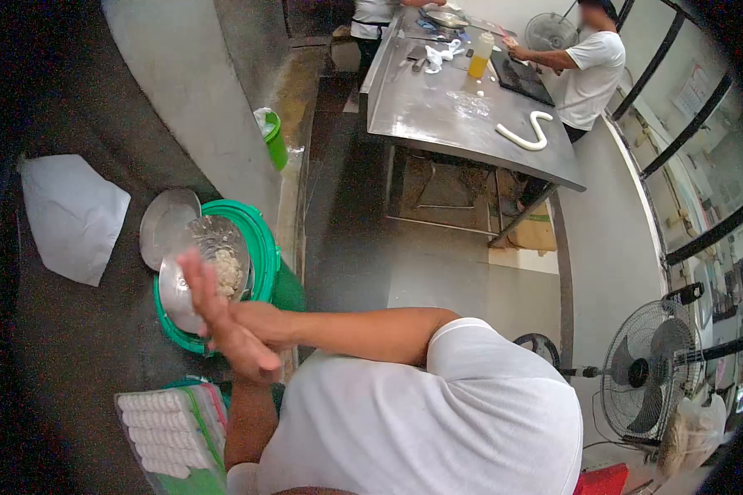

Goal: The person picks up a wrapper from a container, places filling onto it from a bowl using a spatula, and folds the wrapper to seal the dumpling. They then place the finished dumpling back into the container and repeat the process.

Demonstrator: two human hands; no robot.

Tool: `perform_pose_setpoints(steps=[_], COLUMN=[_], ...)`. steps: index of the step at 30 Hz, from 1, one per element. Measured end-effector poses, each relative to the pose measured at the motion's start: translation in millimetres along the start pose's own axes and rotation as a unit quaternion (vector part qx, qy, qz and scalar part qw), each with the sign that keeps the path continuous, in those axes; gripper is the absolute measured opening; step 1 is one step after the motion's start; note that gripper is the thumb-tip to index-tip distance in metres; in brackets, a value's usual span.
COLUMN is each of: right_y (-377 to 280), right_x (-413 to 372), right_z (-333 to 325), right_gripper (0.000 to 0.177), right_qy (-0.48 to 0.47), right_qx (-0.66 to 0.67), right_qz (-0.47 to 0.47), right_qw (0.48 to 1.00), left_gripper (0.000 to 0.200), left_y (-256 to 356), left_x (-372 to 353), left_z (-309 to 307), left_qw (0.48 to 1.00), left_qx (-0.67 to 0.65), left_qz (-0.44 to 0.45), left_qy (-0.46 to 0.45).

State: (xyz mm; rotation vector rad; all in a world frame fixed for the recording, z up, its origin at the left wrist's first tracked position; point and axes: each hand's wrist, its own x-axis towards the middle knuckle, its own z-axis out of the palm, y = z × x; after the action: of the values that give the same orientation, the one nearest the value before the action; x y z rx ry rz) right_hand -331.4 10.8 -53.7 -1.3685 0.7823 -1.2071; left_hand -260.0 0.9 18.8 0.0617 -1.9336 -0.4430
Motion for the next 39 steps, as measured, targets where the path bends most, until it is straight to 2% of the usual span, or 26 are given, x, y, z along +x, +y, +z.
perform_pose_setpoints(steps=[1,3,5,7,8,10,11,12,13,14,16,17,18,20,22,24,26,28,30,31,32,33,35,37,38,39], right_y=[-8,-23,-13,-14,-7,-11,-15,-8,2,13,0,13,22,25,27,33,38,48,48,44,44,48,50,39,34,32], right_x=[3,5,7,0,-4,-10,-18,-18,-19,-18,-29,-36,-42,-50,-60,-69,-73,-72,-71,-70,-66,-64,-58,-52,-48,-48], right_z=[-5,-8,-13,-15,-14,-10,-6,-14,-23,-30,-45,-48,-59,-70,-80,-80,-77,-73,-70,-65,-62,-63,-64,-59,-57,-58], right_gripper=[0.054,0.052,0.051,0.055,0.055,0.064,0.062,0.062,0.063,0.064,0.054,0.050,0.044,0.035,0.032,0.030,0.026,0.025,0.025,0.025,0.025,0.032,0.050,0.056,0.060,0.063], right_qy=[-0.004,0.090,0.059,0.017,0.015,0.024,0.025,0.026,-0.007,-0.043,-0.003,0.056,0.085,0.165,0.204,0.200,0.248,0.237,0.224,0.232,0.233,0.213,0.159,0.156,0.137,0.126], right_qx=[0.000,0.262,0.231,0.126,0.128,0.235,0.328,0.332,0.181,0.028,0.050,0.151,0.160,0.190,0.182,0.186,0.230,0.234,0.234,0.236,0.239,0.223,0.284,0.316,0.328,0.338], right_qz=[-0.002,-0.057,-0.050,-0.064,-0.063,0.076,0.137,0.142,0.073,0.001,0.094,0.109,0.139,0.204,0.248,0.284,0.282,0.293,0.299,0.291,0.286,0.304,0.274,0.259,0.250,0.237], right_qw=[1.000,0.959,0.970,0.990,0.990,0.969,0.934,0.932,0.981,0.999,0.994,0.981,0.974,0.946,0.929,0.919,0.898,0.896,0.898,0.898,0.898,0.901,0.905,0.899,0.900,0.902], left_gripper=[0.119,0.111,0.097,0.097,0.097,0.097,0.098,0.098,0.090,0.090,0.076,0.064,0.049,0.030,0.015,0.014,0.019,0.022,0.024,0.024,0.024,0.023,0.022,0.022,0.022,0.021], left_y=[0,-6,-9,-21,-29,-38,-44,-50,-53,-57,-60,-62,-56,-53,-38,-36,-34,-35,-35,-34,-33,-32,-33,-36,-34,-30], left_x=[-12,-6,5,6,5,0,-6,-13,-23,-32,-57,-73,-79,-108,-111,-131,-142,-156,-165,-165,-164,-163,-164,-159,-158,-153], left_z=[7,13,16,12,7,-2,-5,-7,-11,-15,-23,-25,-23,-26,-21,-18,-23,-24,-26,-28,-29,-31,-30,-20,-19,-28], left_qw=[0.996,0.997,0.996,0.995,0.994,0.989,0.986,0.980,0.979,0.976,0.962,0.959,0.946,0.916,0.855,0.851,0.854,0.836,0.855,0.845,0.840,0.846,0.847,0.921,0.920,0.867], left_qx=[-0.032,-0.001,0.053,0.065,0.074,0.082,0.069,0.056,0.047,0.052,0.001,-0.027,-0.018,0.013,-0.044,-0.028,-0.020,-0.010,0.017,0.031,0.046,0.050,0.060,-0.053,-0.075,-0.144], left_qz=[-0.068,-0.064,-0.060,-0.071,-0.081,-0.119,-0.151,-0.185,-0.195,-0.206,-0.267,-0.275,-0.311,-0.402,-0.517,-0.524,-0.516,-0.543,-0.508,-0.517,-0.529,-0.518,-0.517,-0.383,-0.382,-0.477], left_qy=[-0.047,-0.040,-0.029,-0.016,-0.009,-0.015,0.013,0.040,0.045,0.044,0.060,0.064,0.085,0.006,0.009,-0.019,-0.065,-0.076,-0.097,-0.129,-0.115,-0.116,-0.112,0.048,0.042,0.019])
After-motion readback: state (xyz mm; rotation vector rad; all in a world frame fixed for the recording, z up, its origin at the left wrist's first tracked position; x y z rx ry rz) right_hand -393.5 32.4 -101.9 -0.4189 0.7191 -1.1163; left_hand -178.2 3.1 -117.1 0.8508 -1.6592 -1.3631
